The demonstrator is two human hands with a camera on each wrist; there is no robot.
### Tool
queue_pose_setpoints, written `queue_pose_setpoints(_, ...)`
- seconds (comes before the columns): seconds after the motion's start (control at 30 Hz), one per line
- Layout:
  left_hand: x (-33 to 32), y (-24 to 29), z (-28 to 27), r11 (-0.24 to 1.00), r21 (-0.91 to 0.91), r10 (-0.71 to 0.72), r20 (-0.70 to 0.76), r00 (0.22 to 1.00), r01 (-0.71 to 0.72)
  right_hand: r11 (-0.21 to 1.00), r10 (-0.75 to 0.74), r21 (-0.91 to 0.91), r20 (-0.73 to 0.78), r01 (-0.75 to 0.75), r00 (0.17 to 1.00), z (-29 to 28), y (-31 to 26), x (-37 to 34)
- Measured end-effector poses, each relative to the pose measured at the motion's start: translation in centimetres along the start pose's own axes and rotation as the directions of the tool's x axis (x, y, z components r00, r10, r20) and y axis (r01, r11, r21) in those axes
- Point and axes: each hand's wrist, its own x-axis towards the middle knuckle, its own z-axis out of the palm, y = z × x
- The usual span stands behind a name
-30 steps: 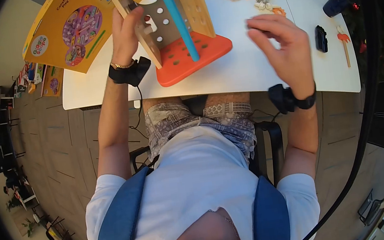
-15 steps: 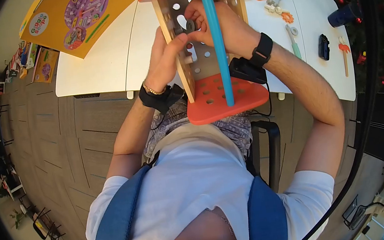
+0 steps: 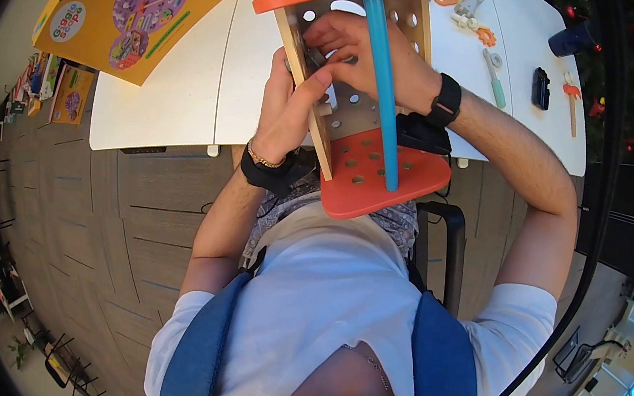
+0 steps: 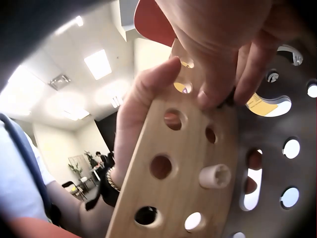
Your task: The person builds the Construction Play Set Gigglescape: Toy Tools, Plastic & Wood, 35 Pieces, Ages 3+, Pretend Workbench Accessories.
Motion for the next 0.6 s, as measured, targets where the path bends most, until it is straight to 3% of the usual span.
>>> queue_pose_setpoints(0.07, -0.1, 0.0, -0.1, 1.000, -0.017, -0.003, -0.006, 1.000, 0.003, 0.996, 0.053, 0.067, 0.106, -0.060, 0.993, -0.1, 0.8, -0.2)
queue_pose_setpoints(0.27, -0.2, -0.3, -0.2, 1.000, 0.011, 0.015, -0.001, 1.000, -0.015, 0.986, 0.166, -0.003, 0.145, -0.168, 0.975, -0.2, 0.3, 0.2)
queue_pose_setpoints(0.5, -0.6, -0.2, 0.0, 0.997, -0.013, 0.077, -0.002, 0.997, -0.077, 0.976, 0.140, 0.140, 0.188, -0.168, 0.972, 0.4, 2.1, -0.5)
queue_pose_setpoints(0.57, -0.8, -0.3, 0.0, 0.993, 0.047, 0.106, -0.001, 0.994, -0.106, 0.990, -0.010, 0.140, 0.181, -0.016, 0.983, 0.4, 2.6, -0.7)
queue_pose_setpoints(0.6, -0.8, -0.3, 0.0, 0.985, 0.108, 0.138, 0.003, 0.990, -0.138, 0.990, -0.012, 0.140, 0.180, -0.014, 0.984, 0.0, 2.6, -0.7)
